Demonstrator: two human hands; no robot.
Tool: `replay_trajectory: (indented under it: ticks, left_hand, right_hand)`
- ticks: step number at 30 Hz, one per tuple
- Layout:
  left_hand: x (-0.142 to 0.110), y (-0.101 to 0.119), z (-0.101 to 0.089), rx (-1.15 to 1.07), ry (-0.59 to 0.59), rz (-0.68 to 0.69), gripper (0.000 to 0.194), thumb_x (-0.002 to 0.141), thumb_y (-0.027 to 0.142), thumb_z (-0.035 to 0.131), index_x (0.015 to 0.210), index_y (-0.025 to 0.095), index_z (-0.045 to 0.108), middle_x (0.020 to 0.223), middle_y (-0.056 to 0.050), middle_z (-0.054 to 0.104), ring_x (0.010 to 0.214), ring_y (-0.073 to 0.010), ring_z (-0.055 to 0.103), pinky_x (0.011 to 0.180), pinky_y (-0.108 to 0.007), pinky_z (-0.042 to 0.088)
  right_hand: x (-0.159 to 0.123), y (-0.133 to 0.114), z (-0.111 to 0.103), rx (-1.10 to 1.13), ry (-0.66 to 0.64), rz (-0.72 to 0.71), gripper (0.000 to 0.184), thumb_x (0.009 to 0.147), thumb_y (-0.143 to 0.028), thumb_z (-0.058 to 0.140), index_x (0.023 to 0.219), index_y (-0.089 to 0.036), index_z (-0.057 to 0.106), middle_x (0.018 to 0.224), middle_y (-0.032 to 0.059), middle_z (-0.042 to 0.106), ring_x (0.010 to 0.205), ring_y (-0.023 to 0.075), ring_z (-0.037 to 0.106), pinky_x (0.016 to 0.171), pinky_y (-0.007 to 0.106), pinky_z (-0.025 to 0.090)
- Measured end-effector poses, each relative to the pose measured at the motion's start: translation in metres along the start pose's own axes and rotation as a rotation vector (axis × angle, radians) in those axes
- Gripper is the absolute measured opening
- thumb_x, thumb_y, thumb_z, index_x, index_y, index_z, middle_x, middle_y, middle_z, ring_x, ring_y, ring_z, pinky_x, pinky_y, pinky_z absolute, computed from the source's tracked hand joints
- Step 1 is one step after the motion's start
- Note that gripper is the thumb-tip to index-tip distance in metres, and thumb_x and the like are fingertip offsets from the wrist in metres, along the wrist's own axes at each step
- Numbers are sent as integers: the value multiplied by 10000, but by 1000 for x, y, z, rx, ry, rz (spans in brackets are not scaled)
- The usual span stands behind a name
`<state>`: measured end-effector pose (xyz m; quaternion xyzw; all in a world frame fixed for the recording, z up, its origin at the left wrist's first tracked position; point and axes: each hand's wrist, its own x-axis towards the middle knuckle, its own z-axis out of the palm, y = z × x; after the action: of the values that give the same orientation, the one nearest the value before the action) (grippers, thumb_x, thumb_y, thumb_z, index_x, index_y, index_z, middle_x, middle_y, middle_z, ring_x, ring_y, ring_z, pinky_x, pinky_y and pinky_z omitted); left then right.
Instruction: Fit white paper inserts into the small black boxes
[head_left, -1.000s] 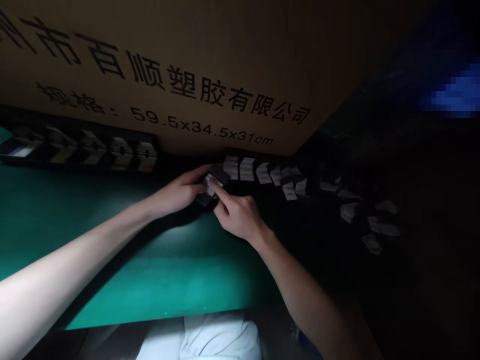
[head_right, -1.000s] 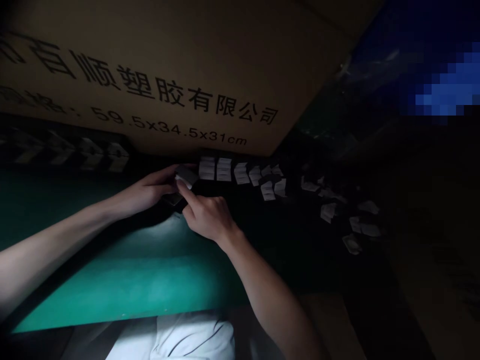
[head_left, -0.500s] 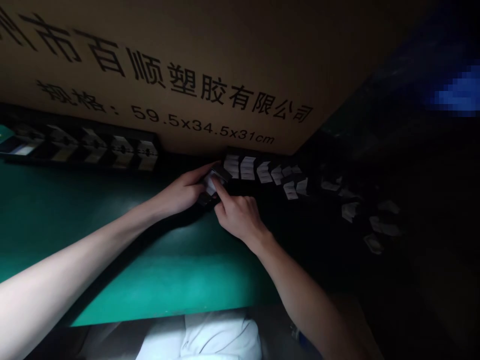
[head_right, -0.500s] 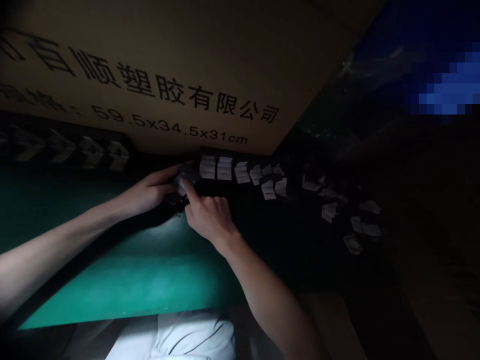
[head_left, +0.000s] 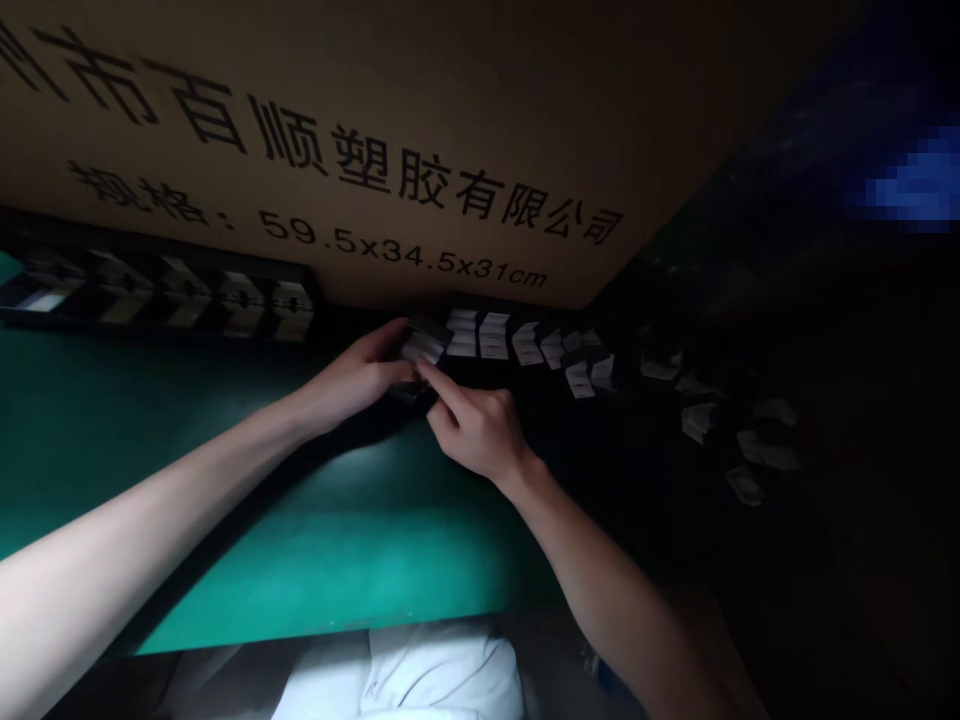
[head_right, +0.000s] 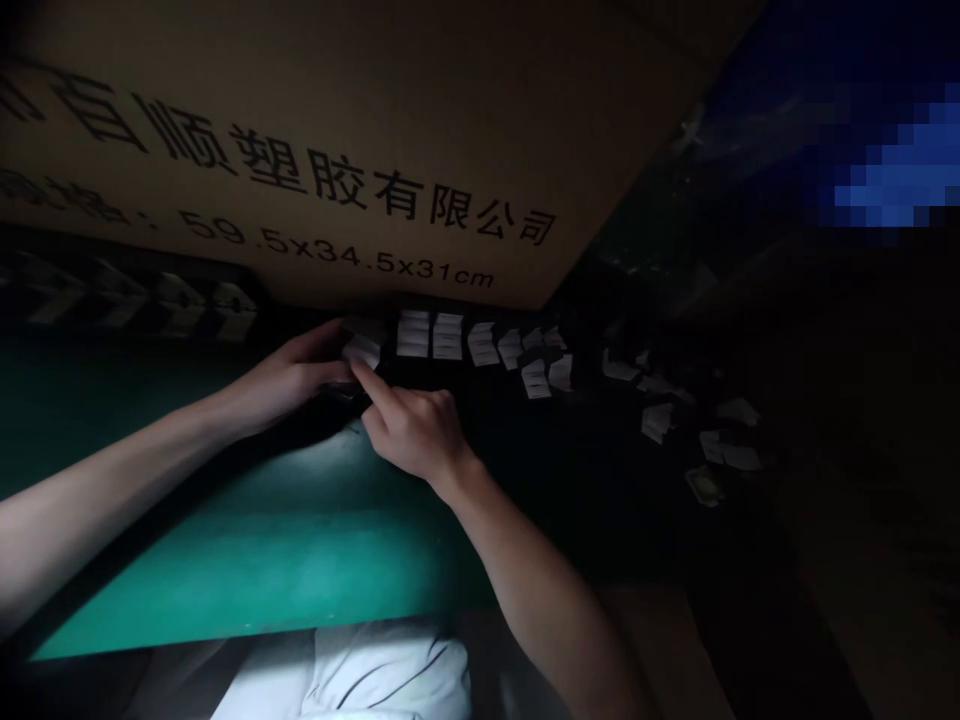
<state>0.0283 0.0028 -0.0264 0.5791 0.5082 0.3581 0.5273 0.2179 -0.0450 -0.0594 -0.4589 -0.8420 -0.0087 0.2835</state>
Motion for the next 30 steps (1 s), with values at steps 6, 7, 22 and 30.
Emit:
replay_trajectory:
  ticks: [6,7,22,30]
  left_hand:
    - [1,-1,4,-235,19,-13,232,777,307,726,987,221,678,875,-10,701,829,-214,672,721,-314,547]
    - [1,-1,5,-244,33,-14,229,781,317,732,981,222,673,859,-6,700,813,-210,671,715,-313,548]
    - [2,-1,7,-297,59,-57,180,739,250,694,897,179,645,693,-11,700,602,-198,673,544,-285,528]
    - [1,5,8,-310,61,-78,123,710,233,687,806,173,640,646,-15,688,590,-186,670,533,-260,514]
  right_hand:
    - [0,1,1,120,207,-8,363,993,-134,452,999,-191,810,888,33,827,688,110,752,614,199,547]
    - [0,1,0,130,207,-1,362,992,-134,452,990,-194,809,884,31,827,681,111,751,607,200,546]
    - [0,2,6,184,224,7,330,981,-137,472,953,-200,794,834,15,817,654,108,736,603,202,534]
    - [1,1,5,226,273,-23,332,965,-130,473,916,-207,793,821,1,816,629,105,732,563,199,514]
